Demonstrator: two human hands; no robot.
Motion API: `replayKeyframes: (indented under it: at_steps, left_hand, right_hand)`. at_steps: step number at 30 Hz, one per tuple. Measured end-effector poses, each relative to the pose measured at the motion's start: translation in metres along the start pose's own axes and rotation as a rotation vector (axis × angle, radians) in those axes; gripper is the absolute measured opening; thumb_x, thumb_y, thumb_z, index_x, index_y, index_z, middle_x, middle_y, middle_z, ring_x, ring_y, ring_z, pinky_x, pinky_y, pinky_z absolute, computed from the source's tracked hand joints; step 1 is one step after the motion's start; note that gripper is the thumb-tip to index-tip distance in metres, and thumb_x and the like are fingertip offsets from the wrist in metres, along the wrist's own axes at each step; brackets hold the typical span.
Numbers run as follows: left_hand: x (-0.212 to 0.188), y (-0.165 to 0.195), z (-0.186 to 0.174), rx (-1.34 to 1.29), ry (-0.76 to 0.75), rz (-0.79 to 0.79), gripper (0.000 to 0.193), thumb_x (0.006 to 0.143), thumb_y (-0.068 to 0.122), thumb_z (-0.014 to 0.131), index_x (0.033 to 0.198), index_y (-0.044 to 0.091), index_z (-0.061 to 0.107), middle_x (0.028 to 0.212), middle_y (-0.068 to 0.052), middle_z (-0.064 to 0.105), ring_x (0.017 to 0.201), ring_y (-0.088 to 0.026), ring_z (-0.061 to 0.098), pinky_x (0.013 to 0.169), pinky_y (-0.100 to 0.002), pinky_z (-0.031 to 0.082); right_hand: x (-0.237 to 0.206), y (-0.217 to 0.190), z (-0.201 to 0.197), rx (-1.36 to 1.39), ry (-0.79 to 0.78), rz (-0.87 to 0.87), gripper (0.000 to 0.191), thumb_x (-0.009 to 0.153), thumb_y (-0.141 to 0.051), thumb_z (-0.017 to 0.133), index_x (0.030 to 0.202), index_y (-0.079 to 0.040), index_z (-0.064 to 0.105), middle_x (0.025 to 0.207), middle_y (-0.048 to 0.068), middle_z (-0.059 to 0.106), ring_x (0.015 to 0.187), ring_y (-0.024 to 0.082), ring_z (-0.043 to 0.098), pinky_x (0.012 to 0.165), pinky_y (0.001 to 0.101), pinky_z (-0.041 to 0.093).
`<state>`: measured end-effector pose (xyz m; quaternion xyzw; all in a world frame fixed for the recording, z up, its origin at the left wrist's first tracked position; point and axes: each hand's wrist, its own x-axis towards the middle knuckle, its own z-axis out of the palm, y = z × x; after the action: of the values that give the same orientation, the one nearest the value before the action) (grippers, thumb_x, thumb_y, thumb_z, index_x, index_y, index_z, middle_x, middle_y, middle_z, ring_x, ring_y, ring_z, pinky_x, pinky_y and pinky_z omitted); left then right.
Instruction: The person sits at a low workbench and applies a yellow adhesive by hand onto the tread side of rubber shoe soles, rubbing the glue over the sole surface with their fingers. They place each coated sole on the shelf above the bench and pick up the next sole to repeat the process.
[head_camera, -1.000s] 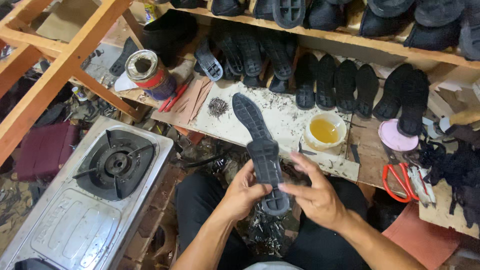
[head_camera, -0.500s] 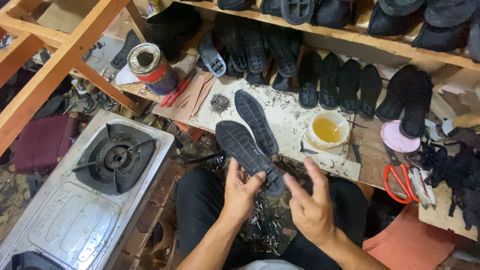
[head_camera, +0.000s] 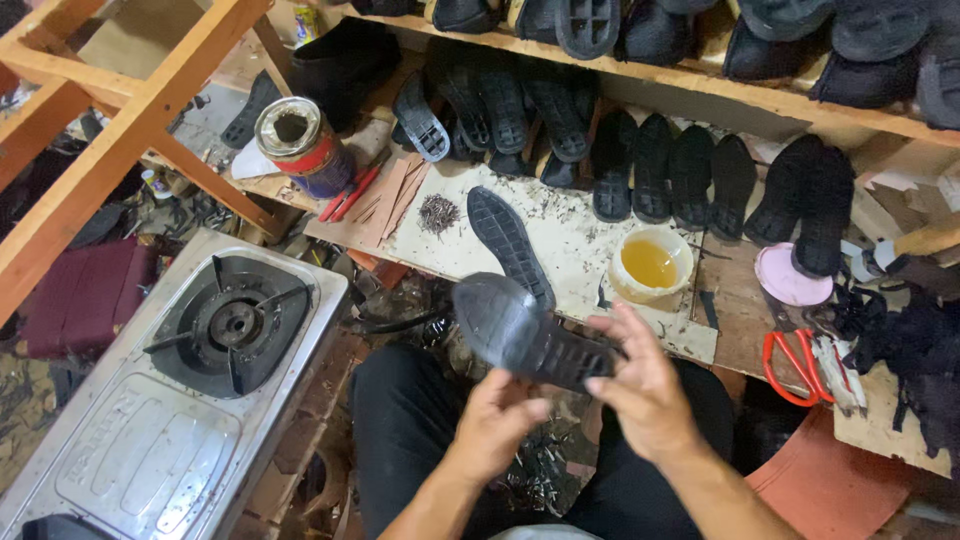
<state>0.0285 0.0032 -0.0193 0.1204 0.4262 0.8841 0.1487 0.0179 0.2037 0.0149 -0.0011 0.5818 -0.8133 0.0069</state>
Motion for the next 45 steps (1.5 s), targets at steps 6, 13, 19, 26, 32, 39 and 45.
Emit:
replayKeyframes:
  at_steps: [6,13,19,26,32,39,45]
  left_hand:
    - [0.003,0.007,-0.056,-0.583,-0.217,-0.330,0.062,0.100,0.029,0.067,0.145,-0.003,0.041,0.128,-0.025,0.065,0.116,-0.038,0.067,0.105,-0.053,0.051]
    - [0.021,-0.008,-0.019,0.280,-0.218,-0.390,0.077,0.080,-0.006,0.070,0.150,0.009,0.041,0.122,-0.005,0.065,0.113,-0.015,0.063,0.100,-0.031,0.051]
    - [0.023,-0.021,-0.021,0.209,-0.017,-0.301,0.060,0.083,-0.012,0.063,0.139,0.004,0.053,0.110,-0.003,0.066,0.099,-0.012,0.064,0.089,-0.028,0.053]
    - [0.017,-0.013,-0.036,0.194,0.157,-0.352,0.059,0.081,-0.009,0.063,0.137,0.007,0.055,0.106,0.001,0.067,0.099,-0.012,0.064,0.092,-0.029,0.051]
    - [0.017,0.000,-0.044,0.128,0.154,-0.343,0.060,0.080,-0.007,0.061,0.138,0.007,0.057,0.105,-0.001,0.067,0.093,-0.013,0.062,0.086,-0.029,0.051]
    - [0.031,0.007,-0.023,0.005,0.094,-0.356,0.060,0.079,-0.009,0.058,0.138,0.005,0.056,0.110,-0.006,0.070,0.096,-0.013,0.066,0.087,-0.029,0.054]
    - [0.028,0.015,-0.009,-0.016,-0.095,-0.368,0.067,0.080,-0.010,0.058,0.145,0.003,0.051,0.113,-0.005,0.068,0.099,-0.013,0.065,0.088,-0.029,0.053]
  right_hand:
    - [0.017,-0.043,-0.023,-0.131,-0.121,-0.109,0.098,0.072,0.017,0.059,0.161,-0.006,0.025,0.144,0.019,0.046,0.112,0.023,0.060,0.094,0.0358,0.054]
    - [0.021,-0.046,0.003,-0.839,-0.258,0.052,0.080,0.074,0.004,0.060,0.150,-0.013,0.044,0.148,0.012,0.043,0.116,0.024,0.068,0.106,0.0387,0.055]
    - [0.086,-0.052,-0.043,-1.378,-0.058,-0.493,0.046,0.086,-0.046,0.075,0.115,-0.011,0.076,0.164,0.011,0.038,0.153,0.034,0.042,0.126,0.0529,0.039]
    - [0.121,-0.042,-0.089,-1.719,-0.144,-0.044,0.060,0.070,-0.060,0.081,0.111,-0.015,0.080,0.170,0.009,0.020,0.154,0.041,0.012,0.114,0.0655,0.017]
    - [0.089,-0.031,-0.094,-1.419,-0.080,-0.428,0.022,0.086,-0.034,0.078,0.080,-0.012,0.077,0.154,0.006,0.052,0.152,0.035,0.038,0.125,0.0565,0.030]
    - [0.013,-0.010,-0.020,-1.258,-0.356,-0.799,0.047,0.073,-0.015,0.077,0.120,-0.014,0.076,0.155,0.020,0.035,0.145,0.046,0.031,0.120,0.0572,0.028]
    - [0.031,-0.026,-0.024,-1.373,-0.253,-0.805,0.054,0.068,-0.001,0.072,0.118,-0.020,0.075,0.159,0.017,0.033,0.149,0.046,0.027,0.122,0.0561,0.027]
